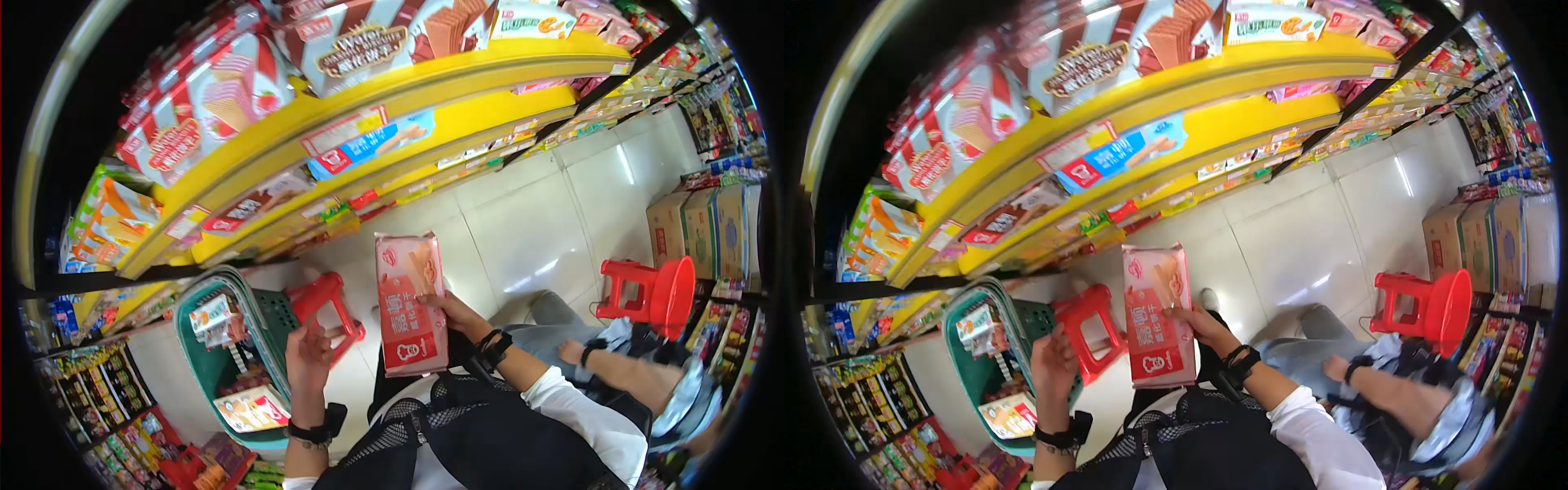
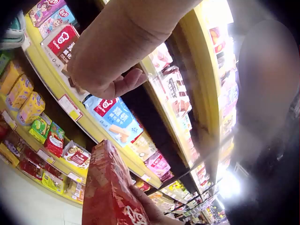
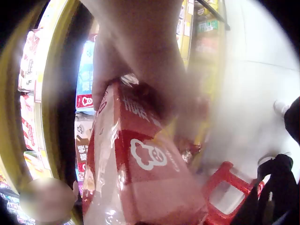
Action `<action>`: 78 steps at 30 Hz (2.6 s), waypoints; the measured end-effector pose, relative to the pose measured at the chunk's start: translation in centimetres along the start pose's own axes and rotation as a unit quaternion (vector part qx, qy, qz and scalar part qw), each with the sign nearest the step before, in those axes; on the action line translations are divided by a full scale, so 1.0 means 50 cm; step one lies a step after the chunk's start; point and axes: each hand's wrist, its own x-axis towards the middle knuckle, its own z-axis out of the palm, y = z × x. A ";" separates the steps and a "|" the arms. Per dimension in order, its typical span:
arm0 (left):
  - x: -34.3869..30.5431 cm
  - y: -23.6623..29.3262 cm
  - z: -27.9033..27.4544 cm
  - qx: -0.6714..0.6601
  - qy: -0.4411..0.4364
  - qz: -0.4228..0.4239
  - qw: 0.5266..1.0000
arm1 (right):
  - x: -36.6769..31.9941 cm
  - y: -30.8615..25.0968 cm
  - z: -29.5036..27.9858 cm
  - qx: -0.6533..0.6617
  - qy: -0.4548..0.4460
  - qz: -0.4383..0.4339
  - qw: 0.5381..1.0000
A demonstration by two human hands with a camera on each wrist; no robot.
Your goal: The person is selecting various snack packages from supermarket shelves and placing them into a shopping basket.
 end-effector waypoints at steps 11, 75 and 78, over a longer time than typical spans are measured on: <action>0.140 -0.178 0.143 0.072 0.037 -0.011 0.997 | 0.040 -0.082 -0.199 0.036 0.052 0.004 0.998; -0.211 0.245 -0.641 0.781 0.242 0.161 0.552 | 0.083 0.050 0.336 -0.295 -0.069 0.072 0.950; -0.179 0.256 -0.660 0.862 0.126 0.068 0.486 | 0.070 0.064 0.367 -0.318 -0.079 0.046 0.944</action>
